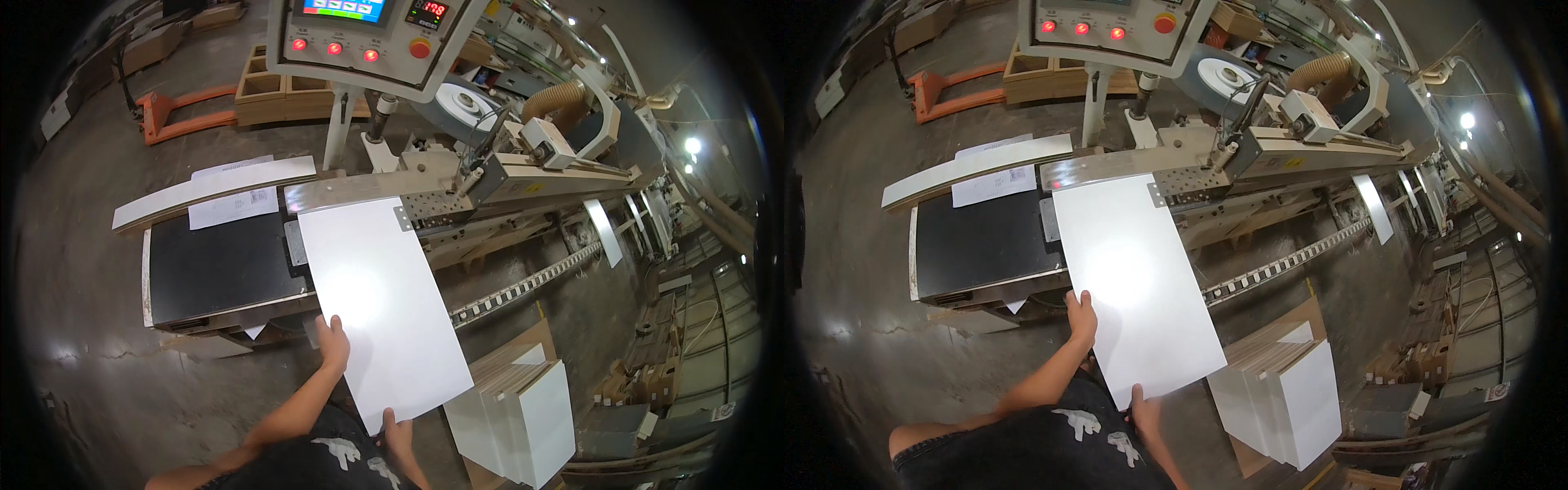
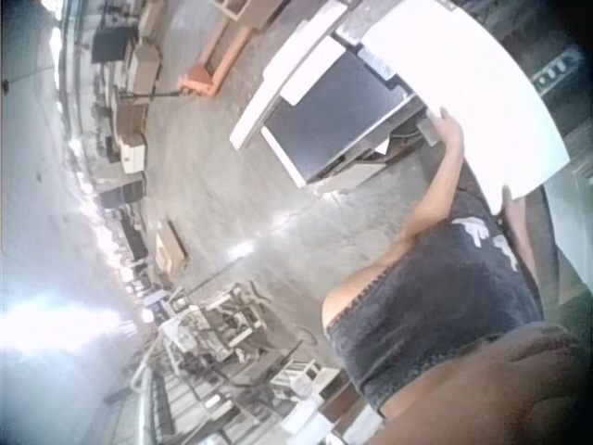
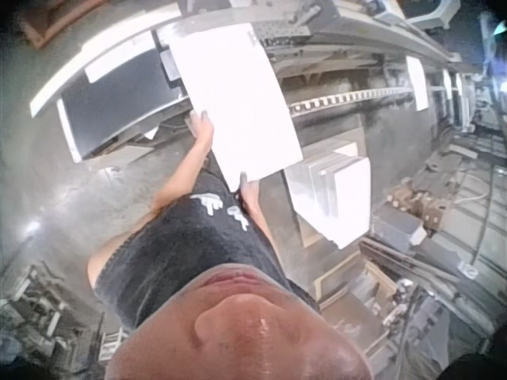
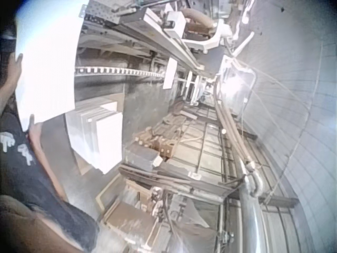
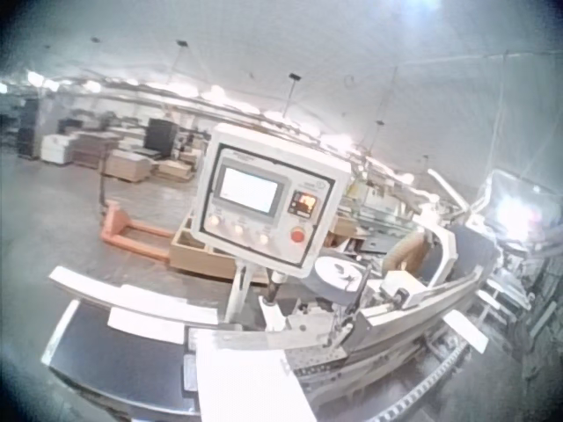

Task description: The person repeatedly picks up white rectangular panels from a conveyor belt and stacks them on a cardboard sheet on the floor. The person handles the panels one at a time, aligning them into a growing pile.

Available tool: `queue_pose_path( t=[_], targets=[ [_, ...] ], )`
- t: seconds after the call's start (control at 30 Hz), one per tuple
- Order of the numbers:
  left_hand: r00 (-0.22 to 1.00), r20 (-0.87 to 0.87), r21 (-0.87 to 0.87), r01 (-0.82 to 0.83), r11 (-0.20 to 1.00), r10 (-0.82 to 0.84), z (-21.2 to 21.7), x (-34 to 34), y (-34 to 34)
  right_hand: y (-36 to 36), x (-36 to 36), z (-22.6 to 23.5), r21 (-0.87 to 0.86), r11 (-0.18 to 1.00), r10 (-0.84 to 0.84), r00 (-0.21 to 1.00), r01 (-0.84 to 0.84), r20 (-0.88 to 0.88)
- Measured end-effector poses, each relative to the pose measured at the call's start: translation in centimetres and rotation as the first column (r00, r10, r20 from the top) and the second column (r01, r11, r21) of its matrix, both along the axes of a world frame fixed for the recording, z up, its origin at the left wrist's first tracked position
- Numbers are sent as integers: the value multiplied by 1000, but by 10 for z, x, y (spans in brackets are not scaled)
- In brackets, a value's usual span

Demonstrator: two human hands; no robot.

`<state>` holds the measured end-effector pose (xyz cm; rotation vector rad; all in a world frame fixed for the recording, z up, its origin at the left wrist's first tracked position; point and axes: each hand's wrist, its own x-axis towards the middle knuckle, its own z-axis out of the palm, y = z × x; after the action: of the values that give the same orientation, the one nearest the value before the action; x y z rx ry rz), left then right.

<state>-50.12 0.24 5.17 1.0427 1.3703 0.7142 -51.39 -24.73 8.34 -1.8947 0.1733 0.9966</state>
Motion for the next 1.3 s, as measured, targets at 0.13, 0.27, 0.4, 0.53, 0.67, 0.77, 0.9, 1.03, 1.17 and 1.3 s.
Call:
queue_pose_path(
  t=[0.13,0.27,0.4,0.53,0.67,0.77,0.9,1.03,1.17,1.3],
  targets=[
    [999,22,-6,-35,999,35,-7,13,-2,0,7,-8,33,999,24,927,-40,375],
    [998,36,27,-52,998,51,-21,43,-10,-14,28,-28,-24,999,-33,918,47,395],
    [992,112,28,-60,998,57,-33,82,-20,-30,69,-48,-87,996,15,935,18,354],
    [984,150,-13,-94,995,95,-37,125,-29,-35,107,-40,-115,986,-58,906,117,418],
    [984,152,-52,-87,995,94,-26,170,-39,-49,159,-11,-237,969,186,846,-73,500],
    [959,250,-100,-111,989,133,-12,201,-49,-44,188,-7,-371,928,111,963,-12,246],
    [954,291,-127,-34,991,70,-5,240,-53,-53,222,-20,-263,964,-16,996,39,87],
    [976,213,-116,-14,993,39,-18,282,-61,-68,258,-36,-232,971,-11,987,49,159],
    [991,135,-132,-4,991,22,-18,322,-66,-74,287,-40,-195,963,-108,930,185,350],
    [997,23,-236,79,969,-76,-10,357,-74,-90,293,-29,-64,924,-357,910,378,211]
  ],
)
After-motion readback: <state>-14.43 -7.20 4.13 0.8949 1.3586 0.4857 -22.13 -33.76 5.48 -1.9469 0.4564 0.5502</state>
